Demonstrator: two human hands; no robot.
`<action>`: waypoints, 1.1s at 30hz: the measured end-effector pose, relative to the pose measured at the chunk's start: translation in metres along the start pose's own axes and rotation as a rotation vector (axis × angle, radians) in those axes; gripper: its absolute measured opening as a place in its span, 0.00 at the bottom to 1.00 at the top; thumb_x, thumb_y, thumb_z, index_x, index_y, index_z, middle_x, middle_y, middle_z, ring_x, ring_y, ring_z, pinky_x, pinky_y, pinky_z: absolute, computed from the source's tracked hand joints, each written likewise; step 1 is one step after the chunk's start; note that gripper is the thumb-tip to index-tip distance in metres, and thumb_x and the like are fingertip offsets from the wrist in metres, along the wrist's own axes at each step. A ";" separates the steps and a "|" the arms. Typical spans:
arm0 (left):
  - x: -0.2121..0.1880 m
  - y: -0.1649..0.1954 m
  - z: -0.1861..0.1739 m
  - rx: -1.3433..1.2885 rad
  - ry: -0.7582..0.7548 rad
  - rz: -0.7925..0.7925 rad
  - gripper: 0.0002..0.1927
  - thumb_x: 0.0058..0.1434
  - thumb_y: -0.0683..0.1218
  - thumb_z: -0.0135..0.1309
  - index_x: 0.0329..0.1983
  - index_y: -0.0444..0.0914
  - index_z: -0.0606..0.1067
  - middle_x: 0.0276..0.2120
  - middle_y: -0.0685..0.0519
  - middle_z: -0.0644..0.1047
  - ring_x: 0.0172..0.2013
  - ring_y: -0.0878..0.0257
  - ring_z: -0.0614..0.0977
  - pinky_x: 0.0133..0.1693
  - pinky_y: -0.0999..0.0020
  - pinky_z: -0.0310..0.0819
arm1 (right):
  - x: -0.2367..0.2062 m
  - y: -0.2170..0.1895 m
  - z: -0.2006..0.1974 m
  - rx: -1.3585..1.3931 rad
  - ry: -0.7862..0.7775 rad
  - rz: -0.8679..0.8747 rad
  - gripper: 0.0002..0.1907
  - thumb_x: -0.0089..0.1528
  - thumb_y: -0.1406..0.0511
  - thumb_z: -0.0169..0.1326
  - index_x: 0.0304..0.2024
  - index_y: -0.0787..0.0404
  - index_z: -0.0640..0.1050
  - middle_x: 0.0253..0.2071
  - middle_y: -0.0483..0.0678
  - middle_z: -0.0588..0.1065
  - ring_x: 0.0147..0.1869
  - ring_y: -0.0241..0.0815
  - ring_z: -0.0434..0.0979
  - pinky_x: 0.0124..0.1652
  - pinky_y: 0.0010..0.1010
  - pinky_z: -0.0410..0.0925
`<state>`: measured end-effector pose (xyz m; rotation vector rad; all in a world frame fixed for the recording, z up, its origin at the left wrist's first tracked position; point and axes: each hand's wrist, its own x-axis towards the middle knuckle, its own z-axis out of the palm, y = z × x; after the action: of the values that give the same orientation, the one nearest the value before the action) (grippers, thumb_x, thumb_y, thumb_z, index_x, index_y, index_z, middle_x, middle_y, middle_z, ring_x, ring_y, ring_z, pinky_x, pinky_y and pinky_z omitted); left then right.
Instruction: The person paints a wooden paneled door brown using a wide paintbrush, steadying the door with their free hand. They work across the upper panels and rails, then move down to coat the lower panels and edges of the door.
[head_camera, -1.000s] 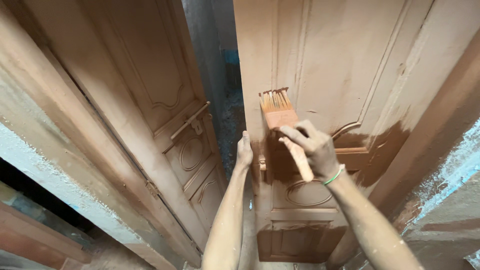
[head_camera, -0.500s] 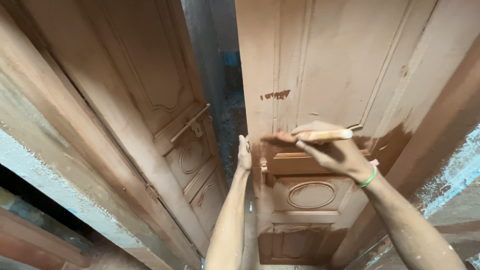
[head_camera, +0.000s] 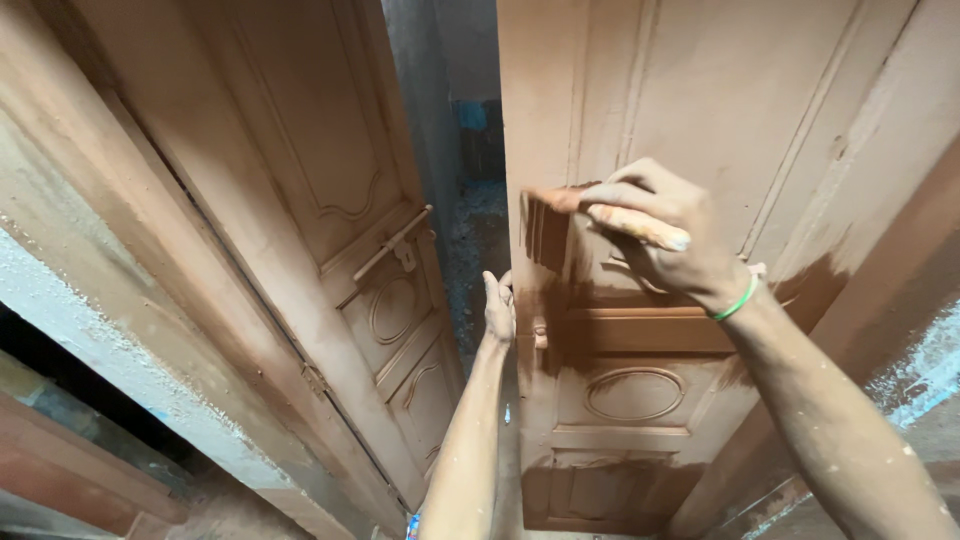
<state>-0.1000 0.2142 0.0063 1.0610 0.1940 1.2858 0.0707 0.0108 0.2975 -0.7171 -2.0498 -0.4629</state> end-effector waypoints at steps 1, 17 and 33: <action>0.000 0.000 0.000 0.018 0.009 -0.003 0.47 0.71 0.72 0.16 0.66 0.32 0.67 0.58 0.42 0.77 0.57 0.54 0.79 0.60 0.59 0.72 | 0.004 -0.003 -0.005 -0.063 0.029 -0.070 0.11 0.62 0.70 0.63 0.48 0.62 0.82 0.41 0.52 0.77 0.41 0.46 0.79 0.39 0.31 0.72; 0.000 -0.005 -0.008 -0.121 -0.008 -0.042 0.48 0.69 0.74 0.17 0.68 0.31 0.63 0.61 0.39 0.74 0.61 0.52 0.77 0.65 0.56 0.69 | -0.140 -0.020 0.074 -0.266 -0.254 -0.251 0.20 0.52 0.68 0.57 0.48 0.63 0.75 0.39 0.51 0.71 0.38 0.46 0.77 0.38 0.35 0.73; -0.002 -0.005 -0.012 -0.145 0.005 -0.024 0.49 0.70 0.74 0.19 0.68 0.29 0.63 0.62 0.40 0.71 0.61 0.54 0.74 0.65 0.59 0.66 | -0.032 0.013 0.032 0.175 -0.111 0.079 0.14 0.58 0.72 0.64 0.47 0.58 0.83 0.39 0.47 0.79 0.39 0.42 0.81 0.37 0.30 0.73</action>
<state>-0.1048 0.2196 -0.0047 0.9293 0.1147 1.2617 0.0729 0.0287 0.2544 -0.7276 -2.1255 -0.1998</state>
